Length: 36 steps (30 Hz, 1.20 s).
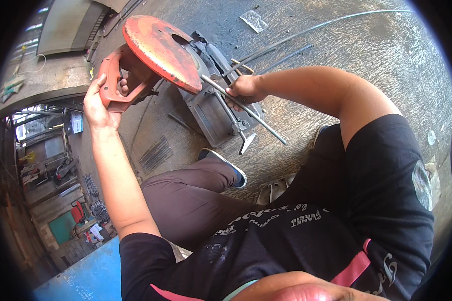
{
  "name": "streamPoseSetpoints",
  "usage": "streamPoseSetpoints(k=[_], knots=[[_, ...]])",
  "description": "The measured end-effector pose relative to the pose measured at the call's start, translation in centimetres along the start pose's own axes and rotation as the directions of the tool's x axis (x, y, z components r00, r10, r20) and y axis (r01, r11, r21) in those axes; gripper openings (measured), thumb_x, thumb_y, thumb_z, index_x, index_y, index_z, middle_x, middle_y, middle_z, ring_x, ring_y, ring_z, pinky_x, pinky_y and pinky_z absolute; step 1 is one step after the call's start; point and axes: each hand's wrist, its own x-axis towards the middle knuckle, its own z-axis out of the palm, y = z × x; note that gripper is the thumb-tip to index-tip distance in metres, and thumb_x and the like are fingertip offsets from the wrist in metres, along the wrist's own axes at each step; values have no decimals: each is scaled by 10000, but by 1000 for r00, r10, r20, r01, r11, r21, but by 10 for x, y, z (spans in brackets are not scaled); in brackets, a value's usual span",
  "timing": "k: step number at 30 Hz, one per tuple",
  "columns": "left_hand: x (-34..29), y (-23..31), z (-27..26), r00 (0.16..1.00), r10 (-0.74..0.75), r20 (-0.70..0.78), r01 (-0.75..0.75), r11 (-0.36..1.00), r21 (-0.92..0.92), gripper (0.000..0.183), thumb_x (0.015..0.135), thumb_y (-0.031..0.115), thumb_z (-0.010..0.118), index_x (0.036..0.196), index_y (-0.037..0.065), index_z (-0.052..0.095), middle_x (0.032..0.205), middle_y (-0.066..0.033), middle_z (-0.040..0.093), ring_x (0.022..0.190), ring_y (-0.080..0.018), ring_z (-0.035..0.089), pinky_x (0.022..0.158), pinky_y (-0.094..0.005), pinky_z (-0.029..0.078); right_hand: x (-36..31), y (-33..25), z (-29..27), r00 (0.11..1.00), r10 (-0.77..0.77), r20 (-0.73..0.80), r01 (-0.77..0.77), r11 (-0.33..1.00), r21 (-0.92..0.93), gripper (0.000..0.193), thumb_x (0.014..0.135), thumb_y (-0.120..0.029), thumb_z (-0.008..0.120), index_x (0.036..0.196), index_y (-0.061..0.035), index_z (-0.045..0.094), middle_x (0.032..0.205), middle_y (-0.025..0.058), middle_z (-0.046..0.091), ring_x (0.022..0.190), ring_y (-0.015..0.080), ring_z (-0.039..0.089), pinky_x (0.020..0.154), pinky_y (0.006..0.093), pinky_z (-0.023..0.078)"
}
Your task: Cutting metal rods into smaller pieces using a chop saw.
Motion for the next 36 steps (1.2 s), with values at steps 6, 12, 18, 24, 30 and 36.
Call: streamPoseSetpoints(k=[6,12,18,24,30,36], knots=[[-1,0,2,1000,-8,-3,8,1000,-15,364,877,208,487,1114,-69,491,902,-177,594,762,-225,590,712,-324,507,2,1,-1,1000,10,5,-10,1000,19,311,978,-245,365,954,13,536,790,111,575,709,222,581,661,359,498],[0,0,1,999,-9,-40,9,1000,3,433,887,213,478,1205,-79,439,978,-231,580,792,-239,588,735,-332,504,8,2,-5,997,-60,-49,58,998,-25,300,969,-245,398,900,6,548,776,109,578,654,216,574,599,354,492],[-3,1,4,1000,-11,6,11,1000,4,373,875,204,487,1129,-70,485,914,-163,596,794,-219,585,723,-322,499,9,1,-3,975,-92,-201,78,994,-79,298,955,-244,448,822,0,558,723,103,581,592,197,573,518,330,477],[-3,1,4,1000,-17,-3,17,1000,6,381,878,210,483,1136,-71,477,923,-165,595,815,-217,582,739,-323,495,11,-1,-5,953,-123,-278,66,976,-206,216,911,-217,549,823,-23,510,696,64,530,569,167,527,523,318,456],[1,0,-1,1000,-18,-24,18,1000,3,441,888,216,477,1201,-91,432,974,-235,573,788,-248,582,746,-339,499,9,-3,-4,888,-235,-394,95,934,-344,299,851,-300,639,789,-18,565,613,61,542,506,155,530,466,309,430],[1,0,-2,999,-16,28,16,1000,-18,442,885,217,481,1205,-84,433,977,-236,574,789,-248,582,745,-340,499,2,-8,-5,841,-263,-472,25,891,-453,335,792,-307,707,870,-3,589,666,65,566,517,153,539,483,313,445]])
